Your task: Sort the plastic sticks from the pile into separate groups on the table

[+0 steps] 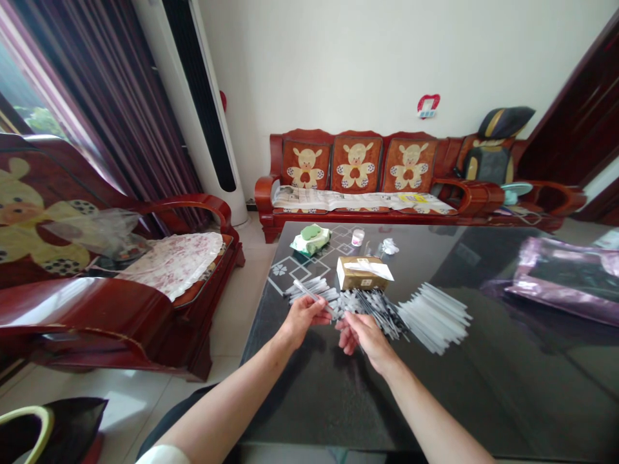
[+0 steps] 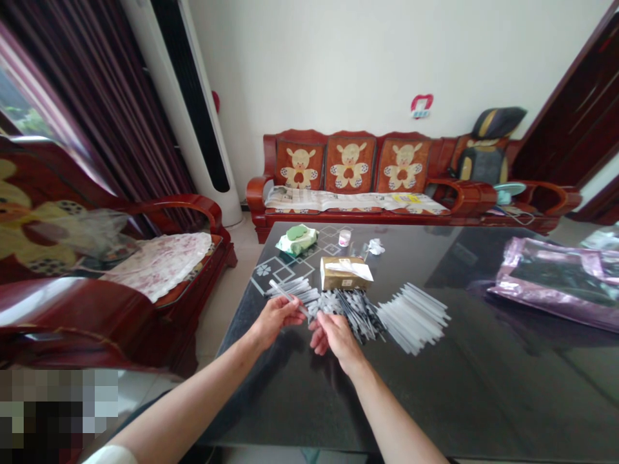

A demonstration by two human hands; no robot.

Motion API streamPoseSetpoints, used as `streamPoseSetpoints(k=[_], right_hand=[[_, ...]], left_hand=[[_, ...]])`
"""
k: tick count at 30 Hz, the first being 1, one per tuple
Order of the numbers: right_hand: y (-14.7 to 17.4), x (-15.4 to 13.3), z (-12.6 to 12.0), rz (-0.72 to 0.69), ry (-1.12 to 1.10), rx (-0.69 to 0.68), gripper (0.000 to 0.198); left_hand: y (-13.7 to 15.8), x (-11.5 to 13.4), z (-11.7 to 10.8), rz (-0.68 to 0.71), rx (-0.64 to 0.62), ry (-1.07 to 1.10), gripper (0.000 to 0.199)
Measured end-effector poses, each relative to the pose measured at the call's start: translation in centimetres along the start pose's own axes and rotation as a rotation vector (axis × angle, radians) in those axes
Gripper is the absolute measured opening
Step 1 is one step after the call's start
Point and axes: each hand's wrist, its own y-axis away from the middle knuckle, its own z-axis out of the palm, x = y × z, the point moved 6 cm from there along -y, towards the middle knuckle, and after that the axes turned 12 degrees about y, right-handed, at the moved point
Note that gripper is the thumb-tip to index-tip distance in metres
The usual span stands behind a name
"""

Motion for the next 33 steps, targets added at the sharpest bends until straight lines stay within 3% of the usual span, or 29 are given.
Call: streamPoseSetpoints(k=[3,8,15,22,29,33], right_hand=[[0.00,-0.21,0.17,-0.019,-0.023,-0.038,0.042],[0.02,-0.39,-0.41,-0.028,-0.067,0.022,0.027],[0.04,-0.19,0.07,0.041,-0.091,-0.013,0.042],[-0.17,-0.09,-0.53,0.000,-0.114,0.011,0.027],[0.08,-0.08,0.06,0.059,-0.121,-0.059,0.042],[0.09,-0.29,-0.04,0.014,-0.127,-0.053,0.032]], left_hand=[[-0.07,-0.03,-0.04,-0.003,-0.007,0.006,0.038],[0.06,-0.18,0.23,0.001,-0.018,0.008,0.036],[0.17,-0.26,0.39,-0.004,-0.030,0.014,0.037],[0.22,-0.27,0.39,-0.023,-0.016,0.002,0.039],[0.25,-0.21,0.34,-0.015,-0.020,0.005,0.036],[0.24,-0.12,0.34,-0.012,-0.028,0.001,0.036]])
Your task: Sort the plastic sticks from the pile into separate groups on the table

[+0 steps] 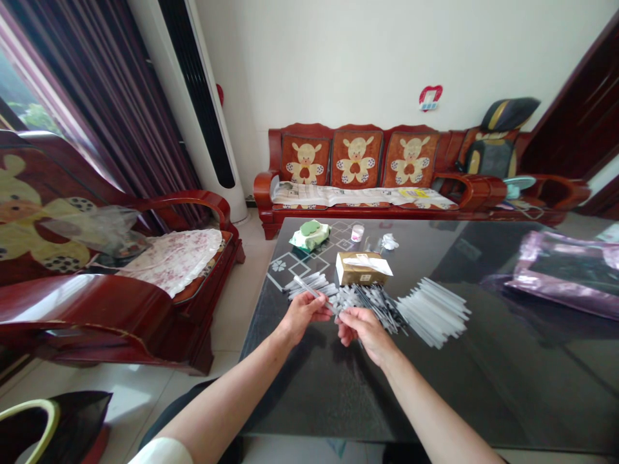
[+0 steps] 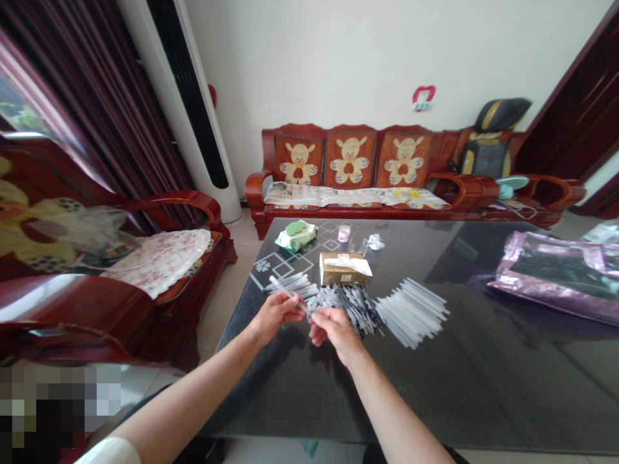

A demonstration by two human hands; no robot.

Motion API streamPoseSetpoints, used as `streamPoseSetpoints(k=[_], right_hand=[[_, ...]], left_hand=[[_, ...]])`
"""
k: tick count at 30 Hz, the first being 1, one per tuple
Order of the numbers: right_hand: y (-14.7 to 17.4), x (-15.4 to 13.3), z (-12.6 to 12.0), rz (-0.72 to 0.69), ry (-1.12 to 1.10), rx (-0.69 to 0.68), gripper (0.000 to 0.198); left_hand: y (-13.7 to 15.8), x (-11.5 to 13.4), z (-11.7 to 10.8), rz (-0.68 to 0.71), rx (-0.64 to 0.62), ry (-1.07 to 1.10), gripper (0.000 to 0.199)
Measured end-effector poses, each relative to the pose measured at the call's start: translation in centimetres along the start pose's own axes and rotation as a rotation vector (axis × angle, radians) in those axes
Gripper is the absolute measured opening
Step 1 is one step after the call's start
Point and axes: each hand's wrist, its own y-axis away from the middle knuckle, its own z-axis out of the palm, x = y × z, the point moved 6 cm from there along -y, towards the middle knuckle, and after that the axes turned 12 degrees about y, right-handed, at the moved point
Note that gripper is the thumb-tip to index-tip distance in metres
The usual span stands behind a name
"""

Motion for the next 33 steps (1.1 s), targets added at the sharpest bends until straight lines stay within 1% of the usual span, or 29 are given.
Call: streamPoseSetpoints(k=[2,4,8,9,11,14,20,26,30,33], right_hand=[[0.0,-0.1,-0.3,-0.009,0.004,0.033,0.029],[0.0,-0.1,-0.5,0.003,0.011,0.055,0.030],[-0.1,0.2,-0.1,0.061,0.013,0.007,0.042],[-0.1,0.3,0.0,0.062,0.013,-0.002,0.042],[-0.2,0.3,-0.1,0.040,0.017,0.007,0.036],[-0.4,0.3,-0.5,0.016,0.014,0.055,0.028],[-0.5,0.9,-0.4,0.083,0.020,0.043,0.037],[-0.9,1.3,-0.9,0.038,-0.011,0.090,0.026],[-1.1,1.5,-1.3,0.036,-0.006,0.151,0.027],[-1.1,1.3,-1.3,0.024,-0.019,0.144,0.029]], left_hand=[[0.0,0.0,0.0,-0.001,0.003,-0.002,0.036],[0.0,0.0,0.0,-0.002,0.012,-0.001,0.036],[0.0,0.0,0.0,0.001,0.022,0.004,0.037],[-0.1,-0.1,-0.1,0.003,0.022,0.004,0.037],[-0.1,-0.2,-0.1,0.003,0.018,0.006,0.037],[-0.3,-0.5,-0.2,0.001,0.013,0.019,0.038],[-0.7,-1.0,-0.4,-0.003,0.002,0.043,0.038],[-0.7,-1.4,-0.5,-0.007,-0.007,0.058,0.038],[-0.7,-1.2,-0.6,0.010,0.003,0.037,0.038],[-0.8,-0.8,-0.7,0.023,0.011,0.038,0.039]])
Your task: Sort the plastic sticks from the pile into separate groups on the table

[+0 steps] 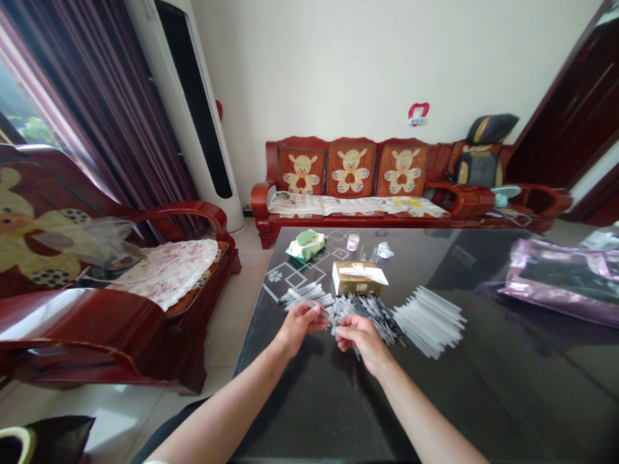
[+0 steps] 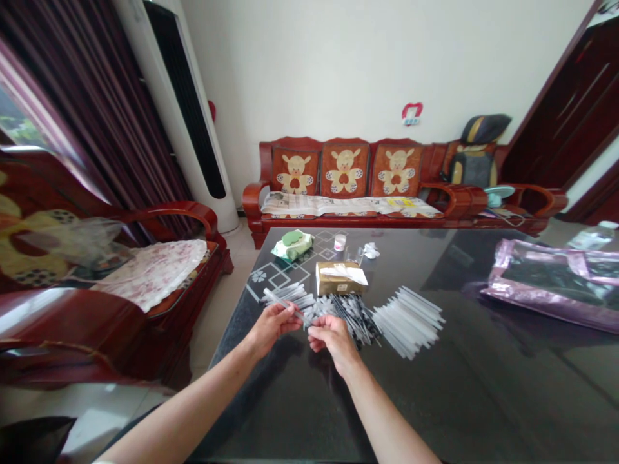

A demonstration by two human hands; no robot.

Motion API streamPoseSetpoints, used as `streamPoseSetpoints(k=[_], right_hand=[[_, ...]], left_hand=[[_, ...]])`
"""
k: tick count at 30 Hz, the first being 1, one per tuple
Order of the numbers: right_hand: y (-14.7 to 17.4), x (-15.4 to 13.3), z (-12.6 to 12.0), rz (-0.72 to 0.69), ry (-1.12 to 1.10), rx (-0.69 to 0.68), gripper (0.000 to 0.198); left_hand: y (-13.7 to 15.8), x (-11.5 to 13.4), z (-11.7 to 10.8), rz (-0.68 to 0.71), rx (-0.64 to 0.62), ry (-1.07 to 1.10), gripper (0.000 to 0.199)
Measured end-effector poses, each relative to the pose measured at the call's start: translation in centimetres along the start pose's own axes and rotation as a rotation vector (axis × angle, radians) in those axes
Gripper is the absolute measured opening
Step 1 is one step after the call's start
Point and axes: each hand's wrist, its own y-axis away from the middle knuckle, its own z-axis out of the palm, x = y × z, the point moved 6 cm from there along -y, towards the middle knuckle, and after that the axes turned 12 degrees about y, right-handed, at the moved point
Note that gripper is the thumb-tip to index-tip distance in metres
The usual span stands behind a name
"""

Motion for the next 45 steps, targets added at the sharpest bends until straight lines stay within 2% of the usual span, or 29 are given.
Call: streamPoseSetpoints(k=[5,8,11,14,16,19,21,24,27,30,32,35,38,40,42,45], right_hand=[[0.3,-0.8,-0.6,-0.031,0.096,-0.048,0.027],[0.2,-1.8,-2.8,-0.088,0.269,0.029,0.028],[0.0,-2.6,-7.4,-0.108,0.453,0.217,0.026],[0.2,-3.4,-13.7,-0.120,0.679,0.514,0.024],[0.5,-3.6,-17.1,-0.113,0.824,0.666,0.024],[0.4,-3.0,-19.6,-0.067,0.883,0.723,0.027],[0.2,-2.7,-19.3,-0.060,0.898,0.674,0.028],[-0.3,-2.4,-17.2,-0.032,0.982,0.571,0.026],[-0.5,-2.5,-15.2,0.012,1.072,0.530,0.025],[-0.3,-3.0,-12.7,-0.068,1.026,0.506,0.027],[-0.2,-3.2,-10.0,-0.168,0.891,0.397,0.030],[0.4,-2.8,-4.9,-0.255,0.685,0.105,0.034],[1.1,-2.5,-1.3,-0.265,0.573,-0.025,0.037],[1.3,-2.4,-0.2,-0.267,0.567,-0.056,0.033],[1.3,-2.6,-0.1,-0.274,0.595,-0.067,0.027],[1.1,-3.2,-2.0,-0.283,0.715,-0.047,0.024]], left_hand=[[-0.3,0.6,-0.5,0.023,0.045,0.009,0.037],[-0.6,0.8,-1.1,0.036,0.090,0.024,0.036],[-0.7,0.8,-1.4,0.020,0.109,0.036,0.034],[-0.6,0.8,-1.1,0.004,0.105,0.038,0.032],[-0.5,0.7,-1.0,0.001,0.100,0.039,0.032],[-0.5,0.5,-1.0,0.000,0.096,0.037,0.032],[-0.6,0.4,-1.1,0.000,0.093,0.038,0.032],[-0.6,0.2,-1.2,-0.008,0.083,0.042,0.033],[-0.5,0.1,-1.0,-0.015,0.057,0.042,0.033],[-0.4,0.2,-0.6,-0.012,0.028,0.045,0.033],[-0.3,0.3,-0.4,-0.012,0.014,0.045,0.034],[-0.1,0.3,0.1,-0.017,-0.013,0.040,0.034],[0.2,0.0,0.5,-0.029,-0.038,0.036,0.034],[0.3,-0.3,0.6,-0.045,-0.042,0.027,0.035],[0.1,-0.3,0.4,-0.045,-0.034,0.016,0.035],[-0.7,0.8,-0.9,0.025,0.034,0.029,0.033]])
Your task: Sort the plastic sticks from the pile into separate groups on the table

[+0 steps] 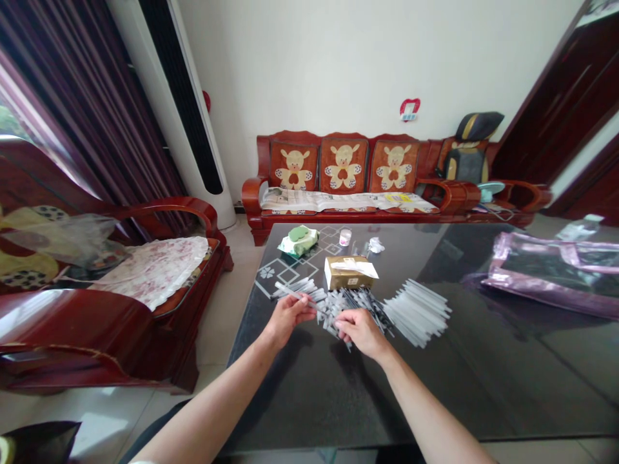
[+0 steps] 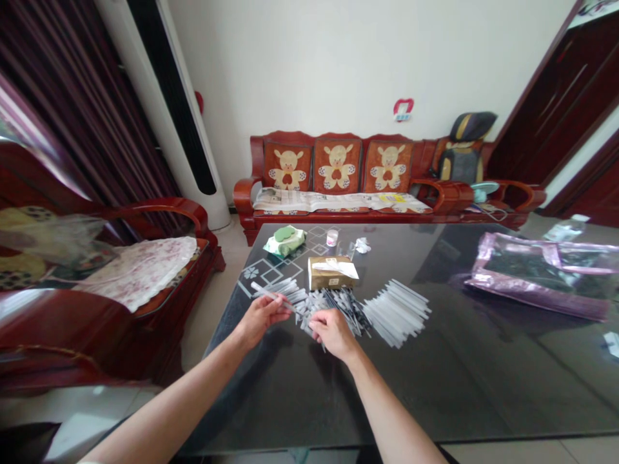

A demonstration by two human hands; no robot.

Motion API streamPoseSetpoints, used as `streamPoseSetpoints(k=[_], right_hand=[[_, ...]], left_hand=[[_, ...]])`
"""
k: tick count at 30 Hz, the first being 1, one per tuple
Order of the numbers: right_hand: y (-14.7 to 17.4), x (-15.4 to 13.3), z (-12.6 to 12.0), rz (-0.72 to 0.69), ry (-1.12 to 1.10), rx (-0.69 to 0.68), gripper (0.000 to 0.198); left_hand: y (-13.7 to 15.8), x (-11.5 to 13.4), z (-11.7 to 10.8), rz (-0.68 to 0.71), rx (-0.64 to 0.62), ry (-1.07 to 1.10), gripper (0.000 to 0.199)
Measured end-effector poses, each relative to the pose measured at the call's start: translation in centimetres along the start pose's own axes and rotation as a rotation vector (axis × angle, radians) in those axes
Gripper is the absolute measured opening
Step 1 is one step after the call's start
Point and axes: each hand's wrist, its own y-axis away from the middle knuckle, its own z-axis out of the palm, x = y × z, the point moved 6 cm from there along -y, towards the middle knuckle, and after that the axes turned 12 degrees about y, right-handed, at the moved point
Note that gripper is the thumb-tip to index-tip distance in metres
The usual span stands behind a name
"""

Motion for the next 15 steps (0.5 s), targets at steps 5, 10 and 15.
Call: streamPoseSetpoints(k=[5,10,15], right_hand=[[1.0,3.2,-8.0,0.139,0.607,0.265,0.028],[4.1,9.1,-15.3,0.678,0.905,0.413,0.030],[5.3,12.2,-17.3,0.855,0.858,0.450,0.030]], left_hand=[[-1.2,2.9,-3.1,0.153,0.214,0.098,0.025],[-0.9,2.2,-2.2,0.070,0.111,0.036,0.028],[0.3,0.6,0.0,0.002,-0.035,-0.027,0.036]])
